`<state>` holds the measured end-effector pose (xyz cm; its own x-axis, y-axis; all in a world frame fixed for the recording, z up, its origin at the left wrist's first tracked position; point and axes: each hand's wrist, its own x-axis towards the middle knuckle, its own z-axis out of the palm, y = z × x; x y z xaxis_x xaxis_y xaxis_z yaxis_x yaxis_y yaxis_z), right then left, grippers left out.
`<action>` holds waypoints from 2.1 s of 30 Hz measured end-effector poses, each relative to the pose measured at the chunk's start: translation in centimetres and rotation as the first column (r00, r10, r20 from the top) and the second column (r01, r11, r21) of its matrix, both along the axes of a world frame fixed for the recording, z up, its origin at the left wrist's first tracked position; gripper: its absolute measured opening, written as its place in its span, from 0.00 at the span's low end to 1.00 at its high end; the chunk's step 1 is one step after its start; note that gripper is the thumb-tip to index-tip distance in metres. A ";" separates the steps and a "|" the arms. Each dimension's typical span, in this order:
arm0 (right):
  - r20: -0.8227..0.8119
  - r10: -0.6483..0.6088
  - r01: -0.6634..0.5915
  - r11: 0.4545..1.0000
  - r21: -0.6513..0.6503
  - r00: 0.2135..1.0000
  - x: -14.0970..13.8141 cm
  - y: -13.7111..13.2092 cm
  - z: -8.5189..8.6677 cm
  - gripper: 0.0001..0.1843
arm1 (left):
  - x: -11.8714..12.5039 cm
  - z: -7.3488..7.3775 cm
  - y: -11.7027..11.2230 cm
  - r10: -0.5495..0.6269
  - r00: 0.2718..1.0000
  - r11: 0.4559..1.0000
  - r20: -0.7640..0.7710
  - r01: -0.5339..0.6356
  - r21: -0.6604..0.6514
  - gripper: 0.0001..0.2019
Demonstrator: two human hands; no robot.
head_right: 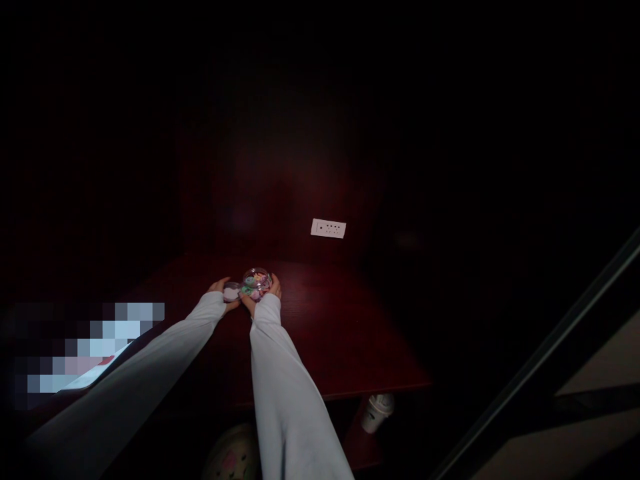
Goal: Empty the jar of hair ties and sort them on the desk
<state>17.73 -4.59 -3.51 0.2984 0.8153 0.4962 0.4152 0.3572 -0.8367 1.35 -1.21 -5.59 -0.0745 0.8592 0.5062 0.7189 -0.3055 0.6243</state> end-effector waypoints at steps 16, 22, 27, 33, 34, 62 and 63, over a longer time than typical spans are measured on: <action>-0.017 -0.031 0.031 1.000 -0.001 0.999 0.2 -0.3 0.4 0.52 | 0.5 1.0 -0.2 0.117 0.984 0.980 -0.133 -0.136 -0.143 0.37; -0.038 0.025 -0.024 0.999 0.025 0.999 0.4 -0.4 0.5 0.52 | 0.3 1.0 -0.2 0.090 0.987 0.985 -0.134 -0.108 -0.136 0.36; -0.022 0.002 -0.001 0.998 0.064 1.000 -0.4 -1.0 0.5 0.50 | -0.1 1.3 -1.0 0.064 0.980 0.989 -0.186 -0.088 -0.120 0.36; -0.110 -0.044 0.053 0.995 0.085 0.993 -1.4 -1.6 0.9 0.47 | 0.2 2.6 -2.2 0.098 0.972 0.971 -0.212 -0.140 -0.192 0.36; -0.136 -0.050 0.062 0.995 0.083 0.989 -1.4 -1.5 0.8 0.46 | 0.2 2.9 -2.3 0.101 0.969 0.967 -0.226 -0.149 -0.207 0.35; -0.246 0.016 0.003 0.997 0.075 0.969 -0.6 -1.1 -1.1 0.52 | -2.5 3.1 0.7 0.188 0.715 0.978 -0.673 -0.200 0.061 0.21; -0.232 0.021 -0.001 0.996 0.084 0.972 -0.5 -1.2 -1.1 0.52 | -2.5 2.9 0.7 0.199 0.726 0.975 -0.658 -0.216 0.056 0.21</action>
<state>17.27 -5.80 -4.62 0.4050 0.7784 0.4797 0.2083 0.4324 -0.8773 -1.18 -0.48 -2.66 0.0902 0.8740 0.4775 0.9956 -0.0911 -0.0213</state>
